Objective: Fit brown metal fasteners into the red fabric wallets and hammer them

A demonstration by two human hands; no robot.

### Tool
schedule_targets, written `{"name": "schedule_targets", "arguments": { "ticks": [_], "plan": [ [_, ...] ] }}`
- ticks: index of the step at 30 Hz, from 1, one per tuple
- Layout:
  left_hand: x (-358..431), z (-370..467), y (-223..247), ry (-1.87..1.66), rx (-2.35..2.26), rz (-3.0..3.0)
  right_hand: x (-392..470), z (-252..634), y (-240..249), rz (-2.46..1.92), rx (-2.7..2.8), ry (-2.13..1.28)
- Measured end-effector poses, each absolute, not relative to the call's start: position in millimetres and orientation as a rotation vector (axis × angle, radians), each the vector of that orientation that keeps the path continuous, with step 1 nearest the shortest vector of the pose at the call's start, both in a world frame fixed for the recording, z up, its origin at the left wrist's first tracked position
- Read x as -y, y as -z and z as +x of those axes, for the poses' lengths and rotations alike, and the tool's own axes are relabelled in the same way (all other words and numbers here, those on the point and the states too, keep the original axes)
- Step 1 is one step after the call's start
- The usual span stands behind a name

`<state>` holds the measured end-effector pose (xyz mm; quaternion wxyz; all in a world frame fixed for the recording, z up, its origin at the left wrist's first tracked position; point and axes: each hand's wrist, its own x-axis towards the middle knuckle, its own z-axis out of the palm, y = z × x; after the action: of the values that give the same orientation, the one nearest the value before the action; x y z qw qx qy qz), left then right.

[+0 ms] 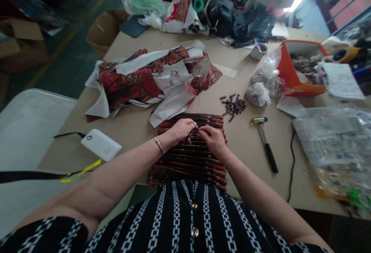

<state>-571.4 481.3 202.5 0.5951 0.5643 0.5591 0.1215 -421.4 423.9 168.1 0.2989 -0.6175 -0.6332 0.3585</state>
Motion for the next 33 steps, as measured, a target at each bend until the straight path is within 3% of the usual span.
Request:
{"name": "schedule_targets", "arguments": {
  "ticks": [4,13,22,27,33],
  "plan": [
    [-472.5,-551.5,-209.6,-0.369,-1.207,1.148,-413.6,-431.0,-169.6,-1.372,1.066,-1.278],
    [-470.5,-529.4,-203.0,-0.315,-1.126,0.97,-399.1,-430.0,-172.6,-1.395,0.969,-0.934],
    [-470.0,-525.9,-202.2,-0.183,-1.096,1.025,-396.4,-392.8,-188.2,-1.279,0.648,-1.213],
    [-478.9,-527.8,-193.6,-0.203,-1.159,1.136,-409.7,-358.5,-185.1,-1.402,0.895,-1.482],
    [-481.8,-520.6,-189.7,-0.125,-1.113,1.373,-414.5,-365.3,-169.2,-1.571,1.243,-1.457]
  ]
}}
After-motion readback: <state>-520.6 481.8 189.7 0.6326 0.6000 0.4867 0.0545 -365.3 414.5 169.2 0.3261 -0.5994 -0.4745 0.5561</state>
